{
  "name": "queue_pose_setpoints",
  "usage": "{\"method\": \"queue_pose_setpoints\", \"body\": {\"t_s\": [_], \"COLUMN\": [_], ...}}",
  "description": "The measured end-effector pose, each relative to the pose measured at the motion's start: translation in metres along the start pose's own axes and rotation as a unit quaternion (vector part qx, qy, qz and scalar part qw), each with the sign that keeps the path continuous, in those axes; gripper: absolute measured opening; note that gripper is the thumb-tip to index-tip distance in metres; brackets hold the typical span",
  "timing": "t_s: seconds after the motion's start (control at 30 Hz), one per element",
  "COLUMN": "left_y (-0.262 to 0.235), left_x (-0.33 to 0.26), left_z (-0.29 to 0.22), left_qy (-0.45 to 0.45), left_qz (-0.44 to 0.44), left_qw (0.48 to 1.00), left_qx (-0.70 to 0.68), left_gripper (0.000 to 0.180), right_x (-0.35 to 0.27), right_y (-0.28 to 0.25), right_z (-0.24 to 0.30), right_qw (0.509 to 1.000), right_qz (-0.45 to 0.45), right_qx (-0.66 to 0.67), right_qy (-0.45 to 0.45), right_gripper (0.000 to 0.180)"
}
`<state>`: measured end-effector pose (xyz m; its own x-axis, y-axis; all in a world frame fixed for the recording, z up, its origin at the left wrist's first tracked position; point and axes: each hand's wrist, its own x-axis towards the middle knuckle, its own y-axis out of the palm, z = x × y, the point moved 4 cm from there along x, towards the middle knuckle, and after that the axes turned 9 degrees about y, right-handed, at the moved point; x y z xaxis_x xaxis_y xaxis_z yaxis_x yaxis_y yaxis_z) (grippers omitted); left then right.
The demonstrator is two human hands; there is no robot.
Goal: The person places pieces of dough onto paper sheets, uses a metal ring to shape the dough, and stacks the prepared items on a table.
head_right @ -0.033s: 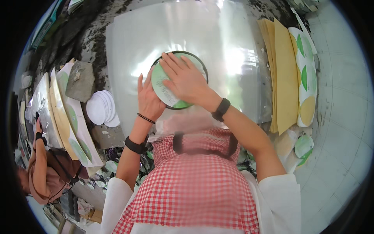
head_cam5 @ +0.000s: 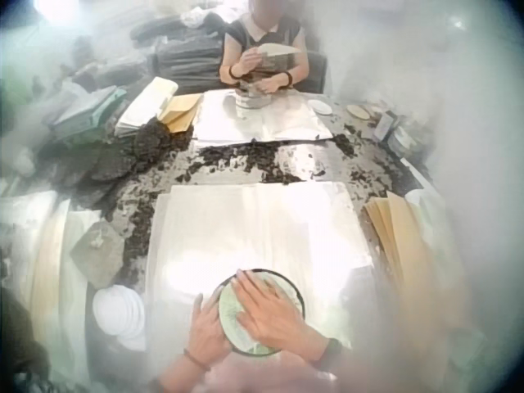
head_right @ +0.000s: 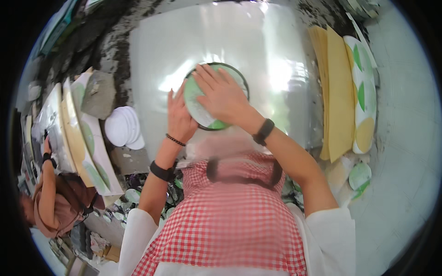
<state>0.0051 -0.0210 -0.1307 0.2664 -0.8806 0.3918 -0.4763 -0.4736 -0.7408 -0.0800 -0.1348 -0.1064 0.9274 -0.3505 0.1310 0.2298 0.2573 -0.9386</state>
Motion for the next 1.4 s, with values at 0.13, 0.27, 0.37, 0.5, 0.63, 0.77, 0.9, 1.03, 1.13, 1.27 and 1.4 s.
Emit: {"method": "queue_pose_setpoints", "body": {"t_s": [0.13,0.27,0.37,0.5,0.63,0.77,0.9,1.03,1.13,1.27,1.4], "left_y": [0.002,0.029,0.024,-0.003,0.027,0.027,0.014,0.0,0.012,-0.084,-0.196], "left_x": [-0.007,-0.003,0.004,0.032,0.034,0.029,0.05,0.09,0.05,-0.073,-0.208], "left_z": [0.022,0.026,0.021,-0.057,-0.084,-0.078,-0.146,-0.153,-0.047,-0.026,-0.044], "left_qy": [-0.195,-0.227,-0.159,0.016,0.029,0.013,0.075,0.129,0.135,0.031,-0.249], "left_qz": [-0.212,-0.225,-0.251,0.074,0.161,0.213,0.226,0.061,0.147,0.374,0.583], "left_qw": [0.91,0.9,0.948,0.982,0.977,0.963,0.97,0.99,0.956,0.92,0.735], "left_qx": [-0.297,-0.296,-0.113,0.175,0.137,0.165,0.055,-0.011,0.214,0.113,-0.241], "left_gripper": [0.036,0.043,0.042,0.045,0.045,0.042,0.041,0.047,0.048,0.051,0.032], "right_x": [0.006,-0.024,-0.074,-0.068,-0.039,-0.052,-0.102,-0.186,-0.18,-0.157,-0.146], "right_y": [-0.011,0.004,-0.005,-0.054,-0.038,-0.065,-0.089,-0.098,-0.097,-0.143,-0.227], "right_z": [0.005,0.039,0.048,-0.033,-0.084,-0.043,-0.057,-0.181,-0.188,-0.146,-0.091], "right_qw": [0.998,0.999,0.988,0.982,0.985,0.984,0.968,0.924,0.903,0.891,0.845], "right_qz": [-0.017,-0.002,-0.008,-0.041,-0.031,0.017,-0.037,-0.075,-0.101,-0.112,-0.147], "right_qx": [-0.002,-0.045,0.13,0.113,0.037,-0.022,-0.054,0.027,0.02,0.114,0.509], "right_qy": [0.062,-0.009,-0.076,0.144,0.166,0.175,0.243,0.374,0.417,0.424,0.07], "right_gripper": [0.059,0.056,0.04,0.017,0.013,0.016,0.016,0.027,0.038,0.03,0.011]}}
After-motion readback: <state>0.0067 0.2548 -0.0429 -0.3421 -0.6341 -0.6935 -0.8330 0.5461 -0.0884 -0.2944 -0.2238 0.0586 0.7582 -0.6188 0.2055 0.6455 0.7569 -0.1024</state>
